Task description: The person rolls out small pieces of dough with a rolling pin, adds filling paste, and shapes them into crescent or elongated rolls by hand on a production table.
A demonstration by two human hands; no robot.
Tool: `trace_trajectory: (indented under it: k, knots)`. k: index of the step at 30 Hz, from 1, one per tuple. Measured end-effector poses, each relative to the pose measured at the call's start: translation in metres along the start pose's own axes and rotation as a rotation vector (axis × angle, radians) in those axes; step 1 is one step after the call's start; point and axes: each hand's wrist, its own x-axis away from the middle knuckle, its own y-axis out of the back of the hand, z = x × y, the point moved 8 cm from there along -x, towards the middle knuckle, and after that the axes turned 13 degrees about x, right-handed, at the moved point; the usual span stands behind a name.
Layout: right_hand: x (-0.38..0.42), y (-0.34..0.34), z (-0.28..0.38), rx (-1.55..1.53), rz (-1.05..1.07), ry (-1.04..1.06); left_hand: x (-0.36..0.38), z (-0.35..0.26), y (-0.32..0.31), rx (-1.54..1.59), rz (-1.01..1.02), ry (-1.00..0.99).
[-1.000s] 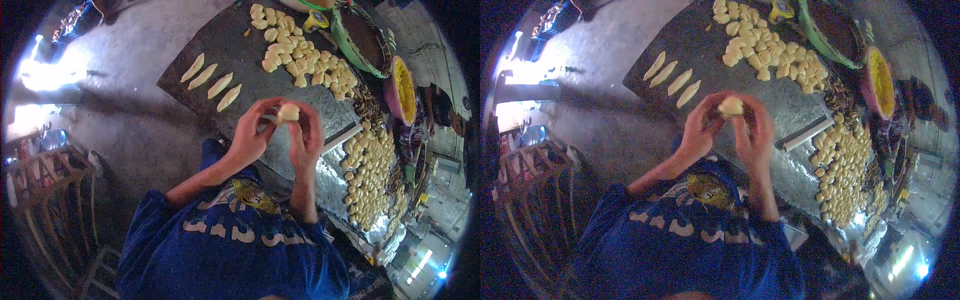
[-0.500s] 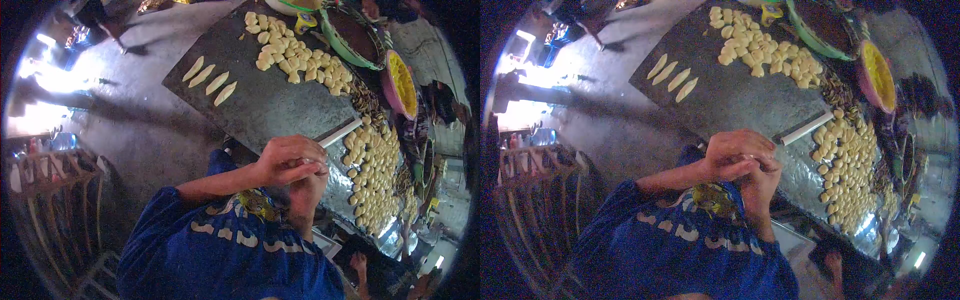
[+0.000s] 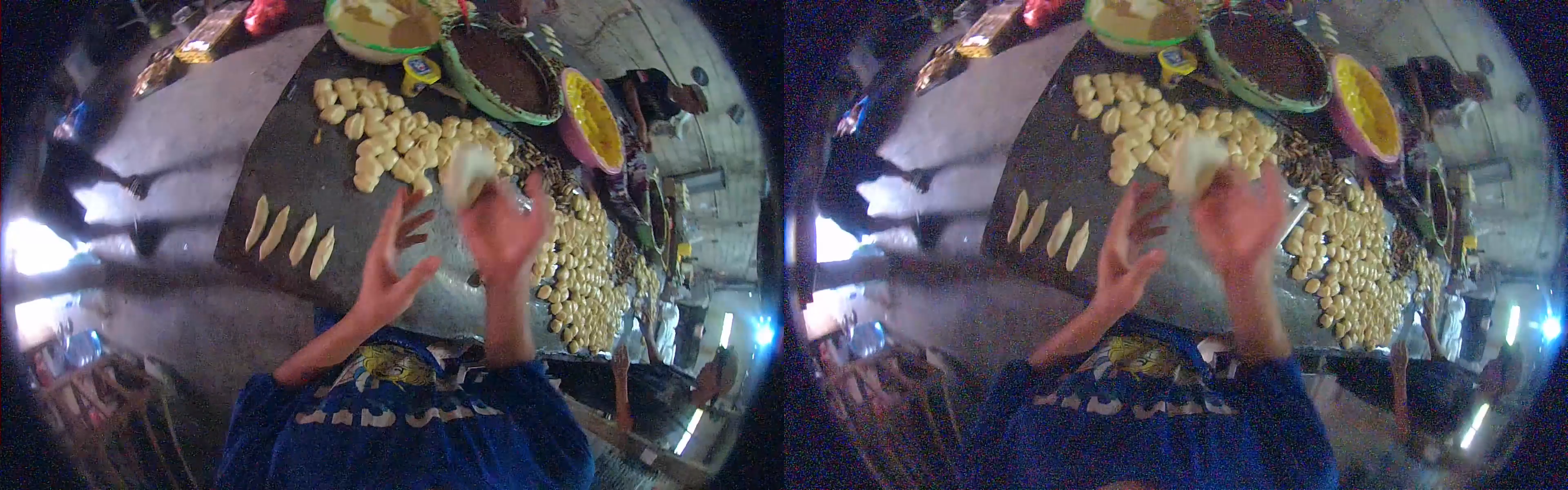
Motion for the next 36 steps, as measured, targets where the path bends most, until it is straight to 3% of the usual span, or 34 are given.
trace_trajectory:
  k: [1,2,3,4,5,7,9,12,13,15,19,21,24,26,28,31,34,35,36]
  knots:
    - [-0.035,-0.013,0.035,0.148,0.048,0.137,-0.004,-0.004,0.011,-0.048,0.016,0.032]
    - [-0.083,-0.004,0.074,0.495,0.093,0.348,-0.006,-0.002,0.026,-0.080,0.009,0.099]
    - [-0.117,-0.001,0.104,1.062,-0.077,0.561,-0.005,0.003,0.043,-0.116,0.000,0.167]
    - [-0.149,0.003,0.134,1.612,-0.385,0.719,-0.003,0.008,0.057,-0.153,-0.012,0.234]
    - [-0.193,0.022,0.149,1.940,-0.476,0.750,-0.004,0.008,0.067,-0.204,-0.021,0.249]
    - [-0.269,0.082,0.148,2.212,-0.326,0.590,-0.005,0.007,0.082,-0.307,-0.041,0.277]
    - [-0.307,0.114,0.131,2.284,-0.206,0.373,-0.011,-0.001,0.086,-0.418,-0.019,0.279]
    - [-0.326,0.131,0.120,2.352,-0.277,0.045,-0.016,-0.003,0.094,-0.480,-0.013,0.316]
    - [-0.334,0.133,0.123,2.355,-0.212,-0.115,-0.018,-0.002,0.096,-0.484,-0.013,0.333]
    - [-0.336,0.132,0.130,2.306,-0.198,-0.232,-0.021,-0.004,0.096,-0.494,-0.007,0.347]
    - [-0.310,0.118,0.129,2.243,-0.246,0.104,-0.030,-0.007,0.094,-0.544,0.033,0.343]
    - [-0.299,0.123,0.125,2.222,-0.316,0.101,-0.028,0.005,0.094,-0.465,0.004,0.394]
    - [-0.267,0.109,0.138,1.958,-0.379,-0.031,-0.027,0.014,0.085,-0.446,0.032,0.420]
    - [-0.239,0.100,0.144,1.773,-0.239,-0.023,-0.024,0.017,0.076,-0.407,0.055,0.439]
    - [-0.202,0.109,0.139,1.353,-0.180,0.105,-0.020,0.022,0.062,-0.312,0.058,0.474]
    - [-0.089,0.071,0.077,1.060,-0.215,-0.027,-0.004,0.046,0.042,-0.162,0.038,0.539]
    - [0.006,0.078,-0.018,0.425,0.035,-0.438,0.031,0.088,0.025,0.493,-0.252,0.701]
    - [0.035,0.090,-0.043,0.447,-0.011,-0.485,0.046,0.095,0.020,0.571,-0.229,0.742]
    - [0.057,0.108,-0.062,0.659,-0.019,-0.364,0.063,0.096,0.021,0.650,-0.208,0.779]
